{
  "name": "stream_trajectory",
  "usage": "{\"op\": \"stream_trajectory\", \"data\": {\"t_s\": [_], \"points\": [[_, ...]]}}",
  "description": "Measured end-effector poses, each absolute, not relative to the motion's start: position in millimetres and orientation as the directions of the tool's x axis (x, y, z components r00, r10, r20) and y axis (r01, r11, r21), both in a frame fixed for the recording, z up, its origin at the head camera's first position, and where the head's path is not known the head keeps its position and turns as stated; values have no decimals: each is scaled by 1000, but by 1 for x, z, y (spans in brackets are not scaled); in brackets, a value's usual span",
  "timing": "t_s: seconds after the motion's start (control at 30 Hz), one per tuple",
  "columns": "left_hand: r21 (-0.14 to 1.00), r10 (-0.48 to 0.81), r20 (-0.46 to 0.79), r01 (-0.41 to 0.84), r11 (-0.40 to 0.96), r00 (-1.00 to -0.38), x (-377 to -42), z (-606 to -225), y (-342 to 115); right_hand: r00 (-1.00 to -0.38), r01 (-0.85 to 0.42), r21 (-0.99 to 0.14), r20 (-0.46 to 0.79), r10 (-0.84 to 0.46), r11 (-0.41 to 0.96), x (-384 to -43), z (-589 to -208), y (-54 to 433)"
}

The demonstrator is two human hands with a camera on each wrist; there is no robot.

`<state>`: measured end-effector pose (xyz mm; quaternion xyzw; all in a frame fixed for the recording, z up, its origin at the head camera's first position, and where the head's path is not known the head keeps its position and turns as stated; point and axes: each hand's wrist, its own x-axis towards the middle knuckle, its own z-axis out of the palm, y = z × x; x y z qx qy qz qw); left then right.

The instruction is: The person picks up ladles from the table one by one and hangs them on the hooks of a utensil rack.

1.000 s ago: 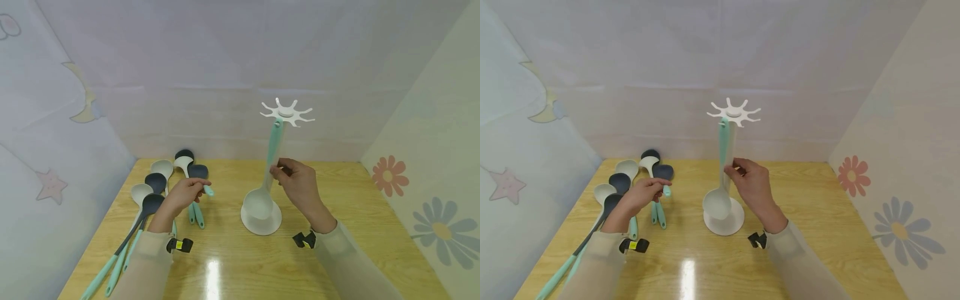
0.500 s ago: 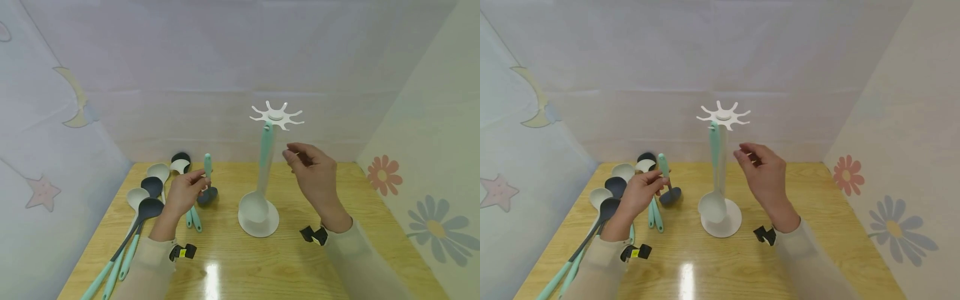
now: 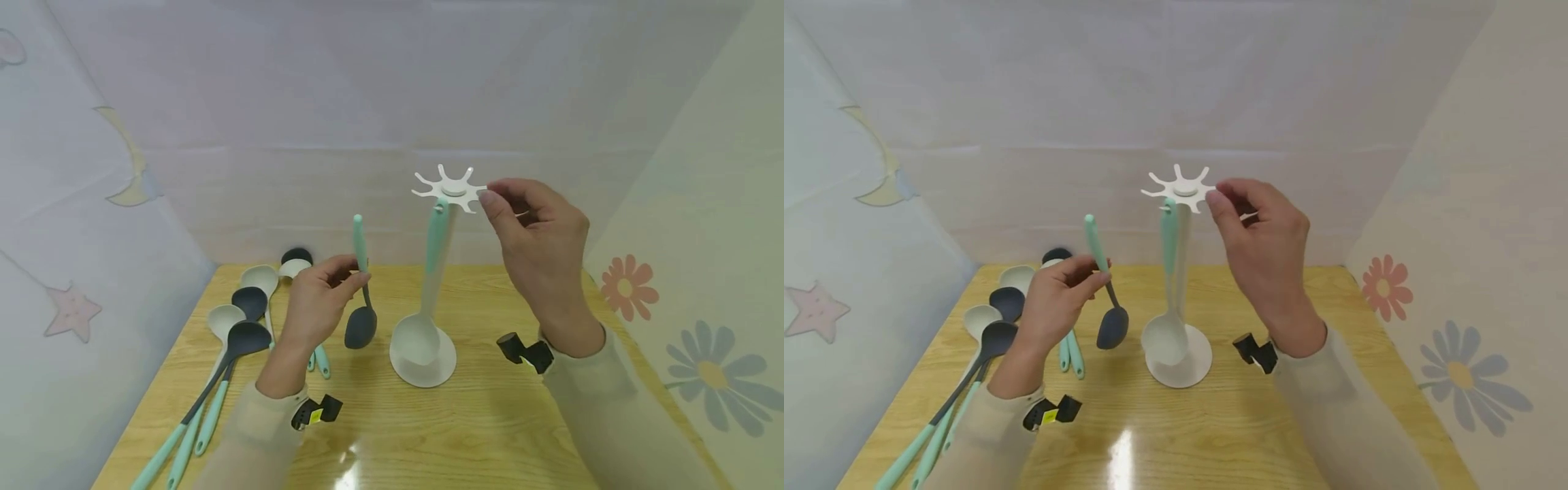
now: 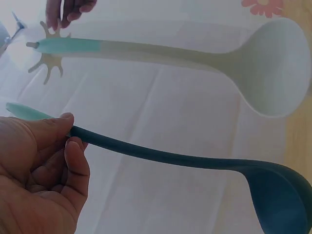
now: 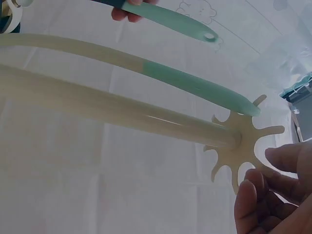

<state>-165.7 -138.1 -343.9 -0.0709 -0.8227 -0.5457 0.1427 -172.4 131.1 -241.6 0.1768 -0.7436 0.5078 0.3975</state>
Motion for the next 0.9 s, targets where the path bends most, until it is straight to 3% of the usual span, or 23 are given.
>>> {"op": "stream_trajectory", "data": {"t_s": [0.3,0.53,0.9], "points": [[864,-31,406,372,339,-913,-165,-318,-117,-636,-675,-618,764,108,403,-179,-242,133],[888,-35,385,359,287,-922,-167,-310,-104,-647,-669,-635,753,118,386,-178,-242,137],[869,-2,391,369,330,-920,-173,-303,-92,-649,-670,-636,752,113,384,-179,-243,139]]}}
